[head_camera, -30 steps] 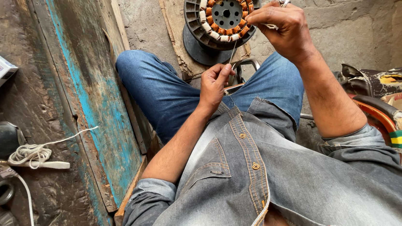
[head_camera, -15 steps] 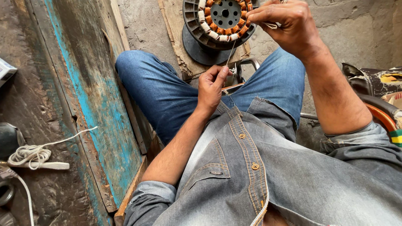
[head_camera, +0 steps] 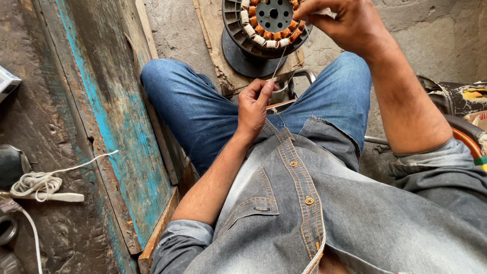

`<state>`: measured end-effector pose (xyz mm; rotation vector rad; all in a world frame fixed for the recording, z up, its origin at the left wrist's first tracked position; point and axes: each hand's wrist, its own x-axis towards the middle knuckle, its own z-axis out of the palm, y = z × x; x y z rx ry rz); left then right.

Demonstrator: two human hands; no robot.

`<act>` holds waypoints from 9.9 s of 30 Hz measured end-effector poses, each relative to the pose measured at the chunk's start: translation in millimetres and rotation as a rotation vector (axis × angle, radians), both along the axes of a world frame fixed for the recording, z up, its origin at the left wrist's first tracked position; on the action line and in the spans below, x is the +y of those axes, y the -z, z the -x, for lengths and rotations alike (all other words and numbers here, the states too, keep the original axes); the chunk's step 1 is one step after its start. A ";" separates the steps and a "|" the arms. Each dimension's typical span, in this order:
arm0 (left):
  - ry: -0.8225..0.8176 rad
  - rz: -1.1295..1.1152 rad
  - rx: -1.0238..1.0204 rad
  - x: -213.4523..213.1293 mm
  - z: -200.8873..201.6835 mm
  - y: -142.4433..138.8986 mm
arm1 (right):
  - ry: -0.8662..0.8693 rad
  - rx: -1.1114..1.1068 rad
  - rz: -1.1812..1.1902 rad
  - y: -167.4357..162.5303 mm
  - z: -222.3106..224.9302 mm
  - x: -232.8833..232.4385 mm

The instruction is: The person sits on the floor in front of a motor stator with copper windings and ties the coil bundle together using white cord. They loop the cord around the windings, pull it tight by hand, and press the coils to secure the binding.

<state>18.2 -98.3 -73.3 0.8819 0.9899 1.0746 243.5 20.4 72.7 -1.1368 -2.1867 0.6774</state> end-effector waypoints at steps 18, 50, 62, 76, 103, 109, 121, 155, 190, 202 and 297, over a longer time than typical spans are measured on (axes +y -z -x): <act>-0.026 0.018 0.040 -3.0 4.9 2.2 | 0.097 0.218 0.047 16.0 3.3 -5.5; -0.051 0.020 0.069 -1.2 11.6 3.7 | 0.032 0.061 0.024 7.7 1.3 8.5; -0.058 0.021 0.064 -2.1 13.1 4.2 | 0.028 0.087 0.005 6.8 -9.2 -3.5; -0.064 0.005 0.074 -1.6 16.2 1.4 | 0.027 0.021 -0.088 5.9 0.4 -12.2; -0.133 -0.379 0.348 2.1 20.9 -39.1 | -0.015 0.164 0.278 4.2 25.9 14.5; -0.049 -0.359 0.289 5.5 23.5 -52.4 | 0.034 0.166 0.304 1.2 24.3 12.3; 0.031 -0.270 0.188 1.9 24.3 -45.4 | 0.057 0.048 0.171 -3.4 25.9 -1.3; 0.202 -0.423 0.225 -0.7 25.5 -84.8 | 0.027 0.043 0.295 4.3 34.0 7.1; 0.007 -0.381 0.192 1.7 25.0 -67.1 | 0.152 0.039 -0.027 27.5 36.5 -21.5; -0.016 -0.358 0.183 2.0 26.1 -61.1 | 0.267 0.129 0.041 17.4 51.2 -90.6; 0.397 -0.104 0.311 -4.2 12.1 40.5 | 0.060 0.211 1.144 42.0 -51.3 -189.1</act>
